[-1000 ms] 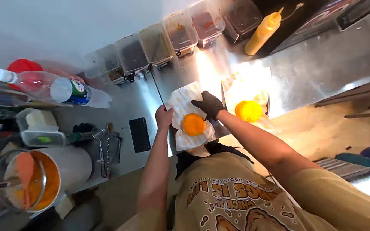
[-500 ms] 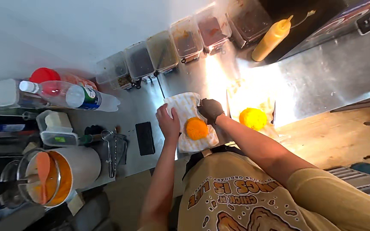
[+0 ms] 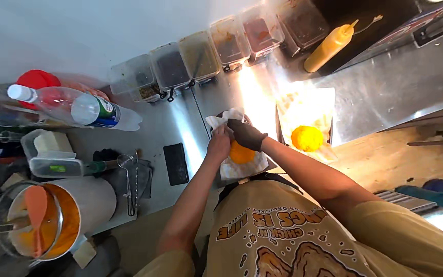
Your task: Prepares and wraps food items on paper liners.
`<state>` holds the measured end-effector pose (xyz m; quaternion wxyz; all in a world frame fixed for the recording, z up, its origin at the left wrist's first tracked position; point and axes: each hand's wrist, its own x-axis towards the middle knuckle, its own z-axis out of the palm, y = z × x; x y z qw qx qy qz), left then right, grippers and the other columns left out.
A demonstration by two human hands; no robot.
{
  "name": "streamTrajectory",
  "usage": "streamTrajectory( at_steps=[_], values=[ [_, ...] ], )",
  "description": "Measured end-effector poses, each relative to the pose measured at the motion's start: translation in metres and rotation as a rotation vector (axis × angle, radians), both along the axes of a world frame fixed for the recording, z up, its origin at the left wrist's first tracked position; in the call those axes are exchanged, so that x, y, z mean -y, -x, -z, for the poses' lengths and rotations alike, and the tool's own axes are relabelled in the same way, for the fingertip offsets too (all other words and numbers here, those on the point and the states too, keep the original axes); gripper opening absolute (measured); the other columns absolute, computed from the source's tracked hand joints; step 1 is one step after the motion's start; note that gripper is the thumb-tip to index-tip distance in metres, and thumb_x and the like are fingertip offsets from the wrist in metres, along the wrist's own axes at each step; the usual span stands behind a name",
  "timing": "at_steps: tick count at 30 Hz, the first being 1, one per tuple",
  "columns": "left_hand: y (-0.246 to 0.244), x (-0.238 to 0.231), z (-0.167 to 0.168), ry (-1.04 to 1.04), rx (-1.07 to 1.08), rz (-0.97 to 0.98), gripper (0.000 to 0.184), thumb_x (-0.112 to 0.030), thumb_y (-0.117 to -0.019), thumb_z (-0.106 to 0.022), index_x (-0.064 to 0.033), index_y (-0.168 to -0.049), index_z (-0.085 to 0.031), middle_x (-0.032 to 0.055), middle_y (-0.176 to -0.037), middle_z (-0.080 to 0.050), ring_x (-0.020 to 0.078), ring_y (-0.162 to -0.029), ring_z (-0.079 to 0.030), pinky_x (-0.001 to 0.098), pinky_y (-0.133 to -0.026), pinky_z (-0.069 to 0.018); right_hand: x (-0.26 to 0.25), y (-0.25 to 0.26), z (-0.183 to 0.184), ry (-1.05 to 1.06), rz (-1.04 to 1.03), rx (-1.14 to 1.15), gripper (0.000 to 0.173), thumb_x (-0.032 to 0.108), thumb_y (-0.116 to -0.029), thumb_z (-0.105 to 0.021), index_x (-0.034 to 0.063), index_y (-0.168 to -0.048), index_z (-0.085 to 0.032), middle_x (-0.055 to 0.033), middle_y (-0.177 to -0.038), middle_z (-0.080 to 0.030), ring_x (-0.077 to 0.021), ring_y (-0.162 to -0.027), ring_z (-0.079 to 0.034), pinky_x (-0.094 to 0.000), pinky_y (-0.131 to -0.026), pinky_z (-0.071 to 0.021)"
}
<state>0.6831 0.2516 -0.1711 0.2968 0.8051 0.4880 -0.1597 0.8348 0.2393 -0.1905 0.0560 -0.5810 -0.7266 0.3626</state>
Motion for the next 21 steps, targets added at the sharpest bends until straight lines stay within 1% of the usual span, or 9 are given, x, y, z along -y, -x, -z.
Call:
streamTrajectory(
  at_steps=[3,5,8,10,13,16,17,19,21],
  values=[
    [-0.008,-0.001,-0.007,0.020,-0.097,-0.041,0.042,-0.003,-0.1018,-0.051,0.0095,-0.142,-0.051,0.0204,-0.163,-0.031,0.0409,-0.142,-0.043,0.0519,-0.106,-0.0501,-0.002,0.000,0.006,-0.010,0.030,0.034,0.045,0.008,-0.1018,-0.046,-0.0011,-0.146,-0.051,-0.0155,-0.156,-0.047,-0.0292,-0.145,-0.044,-0.0493,-0.119,-0.0369],
    [-0.019,-0.004,-0.017,0.063,-0.154,-0.109,0.041,-0.005,-0.1036,-0.048,0.0110,-0.141,-0.050,0.0230,-0.163,-0.028,0.0434,-0.141,-0.043,0.0528,-0.104,-0.0516,-0.004,0.003,0.009,-0.017,0.071,0.048,0.045,0.010,-0.1029,-0.045,-0.0012,-0.147,-0.050,-0.0155,-0.156,-0.047,-0.0274,-0.147,-0.041,-0.0465,-0.122,-0.0319],
    [-0.029,-0.011,-0.025,0.100,-0.185,-0.166,0.043,-0.004,-0.1003,-0.053,0.0144,-0.139,-0.049,0.0274,-0.161,-0.027,0.0460,-0.139,-0.043,0.0535,-0.106,-0.0494,-0.007,0.006,0.004,0.020,0.132,0.060,0.045,0.013,-0.1022,-0.047,0.0022,-0.146,-0.051,-0.0141,-0.152,-0.051,-0.0265,-0.145,-0.044,-0.0476,-0.122,-0.0324],
    [-0.029,-0.014,-0.023,0.093,-0.177,-0.165,0.043,-0.003,-0.0995,-0.054,0.0138,-0.139,-0.050,0.0261,-0.162,-0.026,0.0455,-0.140,-0.042,0.0530,-0.107,-0.0489,-0.008,0.007,-0.001,0.057,0.188,0.051,0.048,0.013,-0.1005,-0.051,0.0025,-0.147,-0.049,-0.0150,-0.152,-0.051,-0.0275,-0.144,-0.045,-0.0485,-0.120,-0.0347],
    [-0.024,-0.018,-0.017,0.066,-0.157,-0.151,0.048,-0.003,-0.1024,-0.049,0.0097,-0.148,-0.042,0.0205,-0.167,-0.021,0.0458,-0.142,-0.040,0.0550,-0.107,-0.0485,-0.010,0.007,-0.006,0.072,0.253,0.015,0.055,0.010,-0.0948,-0.060,0.0032,-0.148,-0.048,-0.0157,-0.152,-0.050,-0.0297,-0.143,-0.046,-0.0512,-0.117,-0.0396],
    [-0.014,-0.022,-0.012,0.027,-0.048,-0.122,0.061,-0.005,-0.1029,-0.049,-0.0002,-0.160,-0.027,0.0243,-0.164,-0.029,0.0491,-0.138,-0.045,0.0604,-0.106,-0.0469,-0.011,0.003,-0.012,0.080,0.231,-0.008,0.054,0.010,-0.0939,-0.063,0.0014,-0.146,-0.050,-0.0180,-0.151,-0.050,-0.0319,-0.142,-0.046,-0.0520,-0.117,-0.0388],
    [-0.010,-0.024,-0.015,0.045,-0.028,-0.111,0.066,-0.005,-0.1003,-0.053,-0.0010,-0.160,-0.026,0.0257,-0.162,-0.031,0.0497,-0.135,-0.048,0.0628,-0.105,-0.0472,-0.013,0.002,-0.017,0.104,0.213,-0.008,0.052,0.011,-0.0948,-0.063,0.0003,-0.145,-0.051,-0.0199,-0.149,-0.052,-0.0340,-0.140,-0.048,-0.0544,-0.115,-0.0400],
    [-0.002,-0.032,-0.020,0.082,0.002,-0.091,0.074,-0.010,-0.0923,-0.067,-0.0020,-0.158,-0.033,0.0257,-0.159,-0.038,0.0492,-0.129,-0.055,0.0667,-0.102,-0.0483,-0.016,0.001,-0.031,0.173,0.167,-0.033,0.046,0.013,-0.0985,-0.059,-0.0007,-0.142,-0.053,-0.0239,-0.143,-0.055,-0.0392,-0.134,-0.052,-0.0609,-0.109,-0.0429],
    [0.005,-0.041,-0.019,0.115,0.071,-0.056,0.067,-0.014,-0.0936,-0.069,-0.0018,-0.154,-0.041,0.0268,-0.155,-0.043,0.0479,-0.133,-0.052,0.0679,-0.107,-0.0435,-0.009,-0.005,-0.048,0.179,0.161,-0.133,0.040,0.011,-0.1010,-0.056,0.0015,-0.140,-0.056,-0.0239,-0.138,-0.060,-0.0398,-0.129,-0.057,-0.0626,-0.106,-0.0445]
  ],
)
